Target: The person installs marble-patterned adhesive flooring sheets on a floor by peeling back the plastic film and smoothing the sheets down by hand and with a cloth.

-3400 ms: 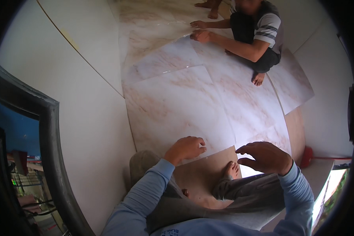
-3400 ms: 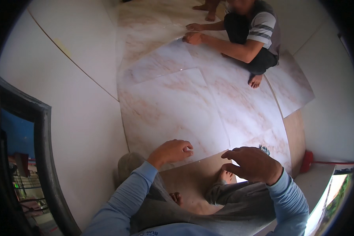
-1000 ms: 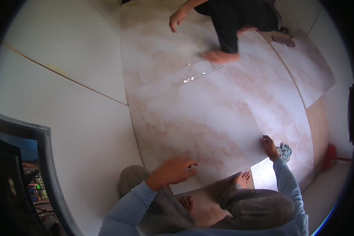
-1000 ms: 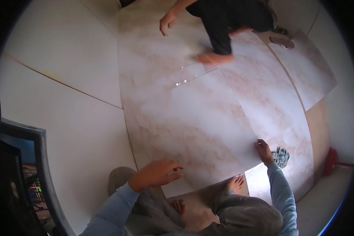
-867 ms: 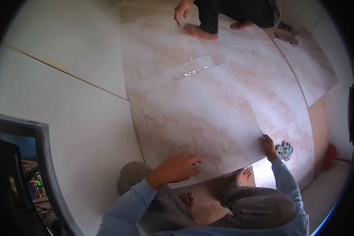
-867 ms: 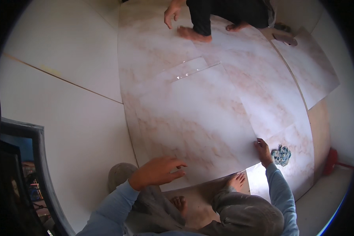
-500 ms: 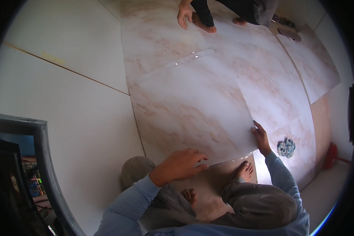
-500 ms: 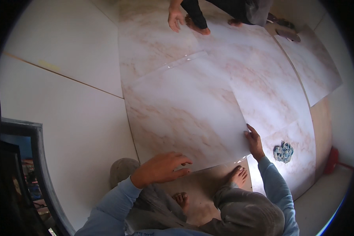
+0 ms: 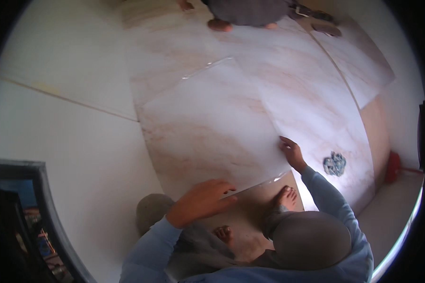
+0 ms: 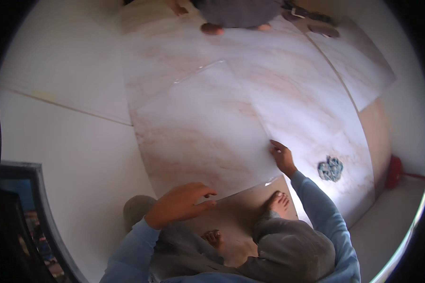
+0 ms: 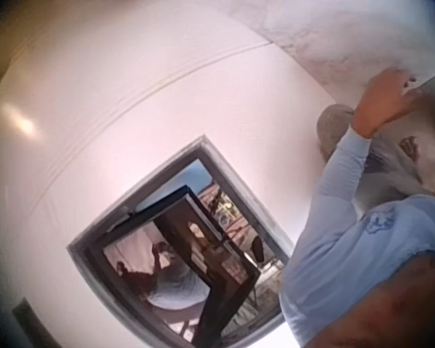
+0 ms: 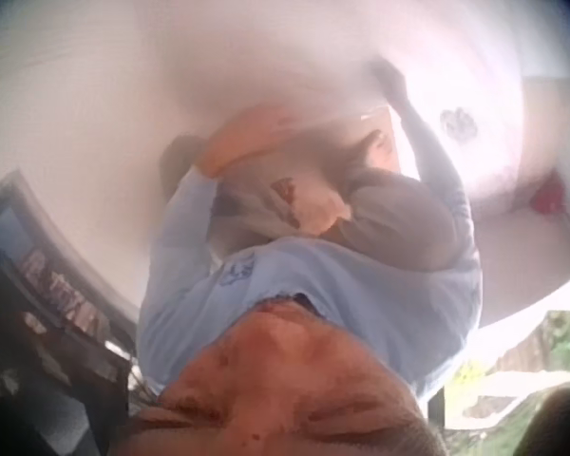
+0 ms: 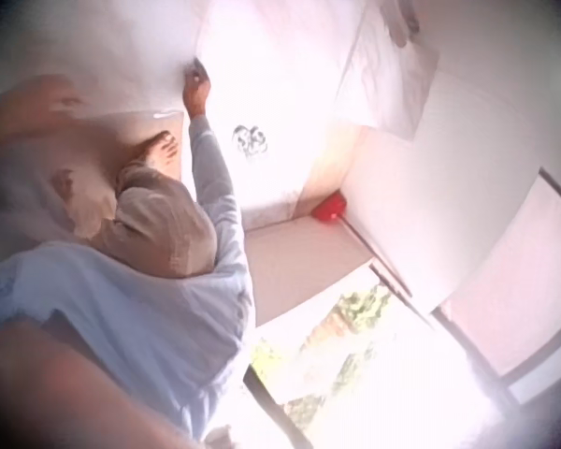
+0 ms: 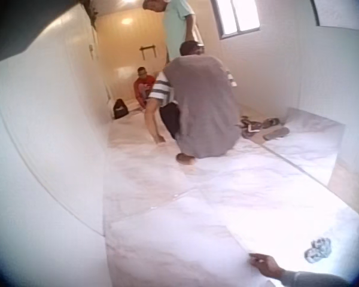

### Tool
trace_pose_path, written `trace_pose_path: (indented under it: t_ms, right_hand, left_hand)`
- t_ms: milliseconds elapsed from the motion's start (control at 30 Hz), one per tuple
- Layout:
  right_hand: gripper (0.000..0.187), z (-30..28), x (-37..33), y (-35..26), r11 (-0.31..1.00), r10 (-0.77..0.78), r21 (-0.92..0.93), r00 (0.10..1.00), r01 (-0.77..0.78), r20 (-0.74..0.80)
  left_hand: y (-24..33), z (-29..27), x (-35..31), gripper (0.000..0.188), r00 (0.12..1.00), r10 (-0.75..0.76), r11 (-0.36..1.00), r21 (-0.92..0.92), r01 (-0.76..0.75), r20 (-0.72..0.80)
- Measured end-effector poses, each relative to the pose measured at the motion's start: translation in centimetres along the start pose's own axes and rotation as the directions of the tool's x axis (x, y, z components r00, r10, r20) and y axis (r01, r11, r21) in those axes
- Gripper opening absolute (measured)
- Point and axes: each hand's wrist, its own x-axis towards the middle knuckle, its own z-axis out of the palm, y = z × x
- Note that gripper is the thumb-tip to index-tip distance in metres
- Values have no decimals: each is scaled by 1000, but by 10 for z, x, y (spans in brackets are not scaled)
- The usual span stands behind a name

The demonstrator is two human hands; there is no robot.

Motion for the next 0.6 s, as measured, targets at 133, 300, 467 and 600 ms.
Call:
trace_pose_path:
  t_ms: [133,300,467,600]
  right_hand:
    - [48,3,6,-15,994,3,-113,1000,-5,-19]
    - [46,1,3,-11,995,-26,-100,997,18,-73]
    - [42,8,10,-4,992,-53,-116,992,40,-117]
    - [37,18,9,-19,980,115,181,972,-78,-204]
  left_hand:
    - [-1,2,-1,43,999,3,1000,19,-3,-32]
    - [-4,5,5,41,999,15,1000,19,-14,-43]
    - [-3,7,4,40,997,-45,999,-2,45,-66]
    - [4,4,7,39,996,-84,996,24,85,-29]
